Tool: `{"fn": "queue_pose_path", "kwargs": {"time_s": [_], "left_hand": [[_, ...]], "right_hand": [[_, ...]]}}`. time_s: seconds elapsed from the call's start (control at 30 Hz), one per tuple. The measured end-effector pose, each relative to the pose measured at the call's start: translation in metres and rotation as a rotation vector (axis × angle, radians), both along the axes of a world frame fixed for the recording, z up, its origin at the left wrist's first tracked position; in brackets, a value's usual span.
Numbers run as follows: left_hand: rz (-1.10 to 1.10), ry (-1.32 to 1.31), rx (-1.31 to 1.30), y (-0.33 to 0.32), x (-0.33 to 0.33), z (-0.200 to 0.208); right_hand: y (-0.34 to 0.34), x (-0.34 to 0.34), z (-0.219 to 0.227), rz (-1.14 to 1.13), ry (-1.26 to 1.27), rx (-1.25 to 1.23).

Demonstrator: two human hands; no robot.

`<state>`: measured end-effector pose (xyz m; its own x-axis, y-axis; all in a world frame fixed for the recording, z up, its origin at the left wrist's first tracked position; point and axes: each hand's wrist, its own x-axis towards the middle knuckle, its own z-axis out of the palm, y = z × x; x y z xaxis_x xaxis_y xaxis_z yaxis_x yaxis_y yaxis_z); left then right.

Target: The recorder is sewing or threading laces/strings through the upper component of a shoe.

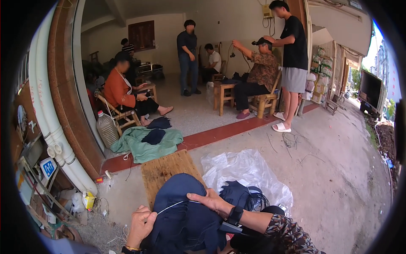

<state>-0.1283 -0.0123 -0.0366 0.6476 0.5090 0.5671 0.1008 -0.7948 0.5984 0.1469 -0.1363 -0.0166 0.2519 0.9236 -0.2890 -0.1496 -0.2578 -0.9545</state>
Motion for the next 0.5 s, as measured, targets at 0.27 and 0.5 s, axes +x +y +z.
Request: {"fn": "queue_pose_path", "kwargs": {"time_s": [0.27, 0.5], "left_hand": [[0.237, 0.175, -0.1, -0.021, 0.012, 0.073], [0.09, 0.275, -0.1, -0.066, 0.058, 0.101]], "right_hand": [[0.035, 0.007, -0.015, 0.077, -0.161, 0.082], [0.001, -0.002, 0.01, 0.03, -0.033, 0.035]]}}
